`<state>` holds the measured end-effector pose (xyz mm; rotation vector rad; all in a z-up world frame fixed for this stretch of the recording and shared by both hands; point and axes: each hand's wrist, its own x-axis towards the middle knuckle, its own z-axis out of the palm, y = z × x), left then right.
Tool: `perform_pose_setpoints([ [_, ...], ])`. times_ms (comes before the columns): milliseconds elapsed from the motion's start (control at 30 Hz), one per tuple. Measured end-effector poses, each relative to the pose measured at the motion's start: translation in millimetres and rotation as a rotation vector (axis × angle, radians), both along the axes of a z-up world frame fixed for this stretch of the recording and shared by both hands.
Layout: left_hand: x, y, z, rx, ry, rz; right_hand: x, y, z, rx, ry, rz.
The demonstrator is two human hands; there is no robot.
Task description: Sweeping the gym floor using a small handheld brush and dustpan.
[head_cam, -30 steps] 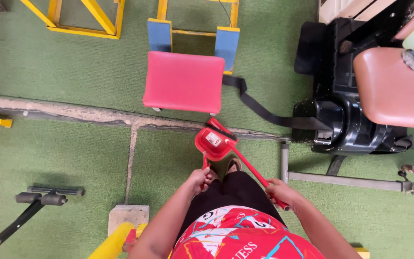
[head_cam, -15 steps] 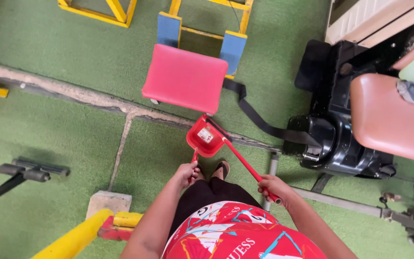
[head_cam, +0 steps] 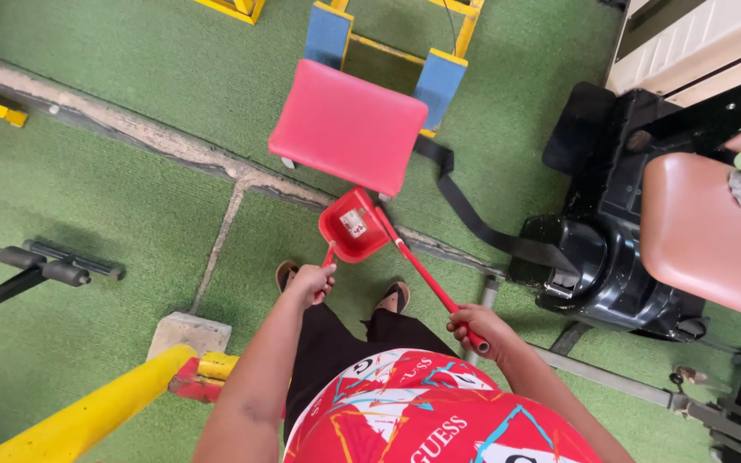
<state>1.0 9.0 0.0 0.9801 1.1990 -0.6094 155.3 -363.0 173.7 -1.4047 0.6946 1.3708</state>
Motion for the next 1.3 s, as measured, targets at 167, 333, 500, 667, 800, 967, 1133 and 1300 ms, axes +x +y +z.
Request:
perform_pose_setpoints([
  [167,-2.7,44.4,-1.6,-0.014,0.015,-0.044,-12.1,22.6,-7.6,0.023,0.056,-0.051],
  [333,-10.1,95.9,-3.7,0.021,0.028,-0.111,-38.2,78.1,4.6,-0.069,0.154,0.061],
  [500,-20.7,163.9,-20.5,0.111,-0.019,-0.202,-75.6,97.9,-56.1,0.130,0.237,-0.307],
  [667,-16.7,228.2,3.0,0.138,0.005,-0.293,-108.3,150.1,-50.7,0.031,0.140,-0.325],
  [800,-11.9,278.4,-5.6,0.179,0.054,-0.444,-113.7,150.7,-87.4,0.036,0.053,-0.378],
  [967,4.7,320.8,-6.9,0.146,0.071,-0.538,-87.9,171.2,-111.1,-0.083,-0.035,-0.507],
  [1133,31.4,324.8,-6.0,0.116,0.094,-0.618,-82.0,191.9,-223.5,-0.012,0.115,-0.771],
  [1300,62.3,300.6,2.5,0.145,0.009,-0.586,-129.4,339.0,-198.6,-0.142,0.014,-0.622],
])
